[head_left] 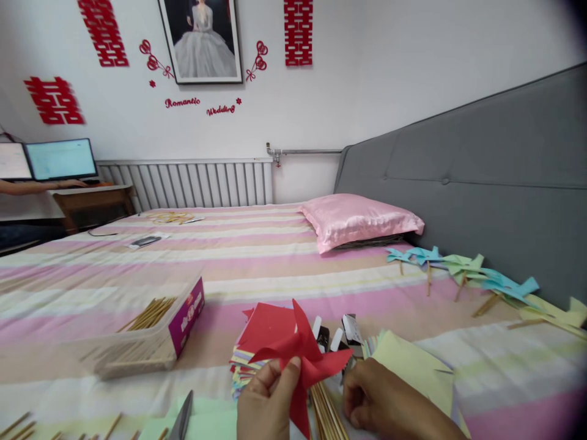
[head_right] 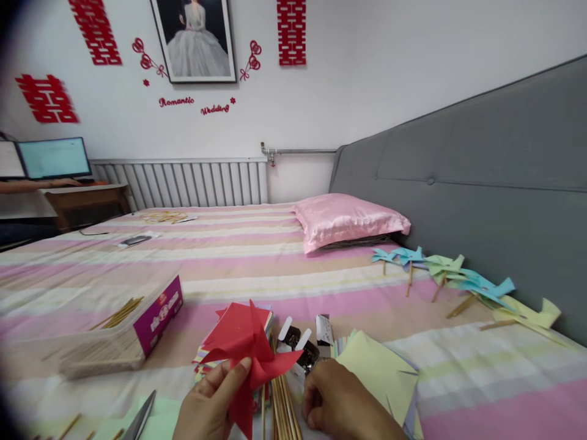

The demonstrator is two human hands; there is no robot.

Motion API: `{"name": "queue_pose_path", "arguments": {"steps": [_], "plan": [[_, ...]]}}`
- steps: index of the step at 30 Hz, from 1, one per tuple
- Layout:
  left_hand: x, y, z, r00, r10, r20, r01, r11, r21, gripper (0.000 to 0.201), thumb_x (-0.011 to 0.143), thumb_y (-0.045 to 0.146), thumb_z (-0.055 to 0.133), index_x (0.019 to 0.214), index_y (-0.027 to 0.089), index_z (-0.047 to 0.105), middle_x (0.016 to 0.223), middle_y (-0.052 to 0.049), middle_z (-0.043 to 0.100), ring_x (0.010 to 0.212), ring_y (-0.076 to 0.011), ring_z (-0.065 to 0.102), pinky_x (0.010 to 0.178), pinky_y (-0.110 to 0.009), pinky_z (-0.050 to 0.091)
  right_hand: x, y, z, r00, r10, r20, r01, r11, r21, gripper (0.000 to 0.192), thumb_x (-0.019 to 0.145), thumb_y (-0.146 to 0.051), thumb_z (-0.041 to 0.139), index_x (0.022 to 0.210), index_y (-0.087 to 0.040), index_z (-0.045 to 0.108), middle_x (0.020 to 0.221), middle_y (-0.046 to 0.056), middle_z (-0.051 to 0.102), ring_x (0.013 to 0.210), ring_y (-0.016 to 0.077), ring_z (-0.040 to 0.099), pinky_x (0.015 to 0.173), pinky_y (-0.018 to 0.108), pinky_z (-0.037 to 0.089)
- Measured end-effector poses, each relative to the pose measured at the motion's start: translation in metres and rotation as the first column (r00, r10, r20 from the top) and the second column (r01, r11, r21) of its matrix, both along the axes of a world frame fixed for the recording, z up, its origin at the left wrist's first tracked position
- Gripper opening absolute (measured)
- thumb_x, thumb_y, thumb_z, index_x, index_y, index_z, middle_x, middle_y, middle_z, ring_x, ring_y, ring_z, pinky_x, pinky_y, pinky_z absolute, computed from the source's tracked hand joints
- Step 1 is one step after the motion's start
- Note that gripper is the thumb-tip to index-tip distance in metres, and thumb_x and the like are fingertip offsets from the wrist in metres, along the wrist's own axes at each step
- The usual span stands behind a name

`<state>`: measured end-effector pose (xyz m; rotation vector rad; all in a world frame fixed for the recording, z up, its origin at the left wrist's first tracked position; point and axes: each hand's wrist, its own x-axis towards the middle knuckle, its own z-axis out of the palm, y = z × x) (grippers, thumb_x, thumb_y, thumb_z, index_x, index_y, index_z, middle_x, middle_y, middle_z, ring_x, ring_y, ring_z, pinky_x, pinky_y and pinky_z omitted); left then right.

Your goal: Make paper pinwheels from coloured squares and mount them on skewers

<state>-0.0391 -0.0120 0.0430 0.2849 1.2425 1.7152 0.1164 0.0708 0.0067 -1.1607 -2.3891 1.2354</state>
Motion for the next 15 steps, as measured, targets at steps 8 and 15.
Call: {"name": "queue_pose_path", "arguments": {"steps": [8, 15], "plan": [[0.008, -0.002, 0.008, 0.981, 0.143, -0.127, -0.135, 0.988, 0.070, 0.024, 0.044, 0.025, 0.079, 0.046, 0.014, 0.058, 0.041, 0.002, 0.063, 0.042, -0.0083, 0.056, 0.043, -0.014, 0.042, 0.001, 0.002, 0.009, 0.994, -0.042, -0.105, 0.049, 0.997, 0.066, 0.025, 0.053, 0.000, 0.048, 0.055, -0.017, 0.066, 0.050, -0.002, 0.061, 0.052, 0.0125, 0.055, 0.047, 0.018, 0.034], [0.016, -0.001, 0.000, 0.779, 0.288, -0.557, -0.301, 0.951, 0.071, 0.017, 0.057, 0.029, 0.064, 0.060, 0.013, 0.066, 0.047, -0.003, 0.066, 0.046, -0.0152, 0.058, 0.045, -0.022, 0.043, 0.006, -0.001, 0.052, 0.770, -0.145, -0.621, 0.165, 0.986, -0.026, 0.013, 0.074, -0.032, 0.060, 0.070, -0.020, 0.060, 0.064, -0.002, 0.057, 0.060, 0.0136, 0.054, 0.056, 0.022, 0.044]]}}
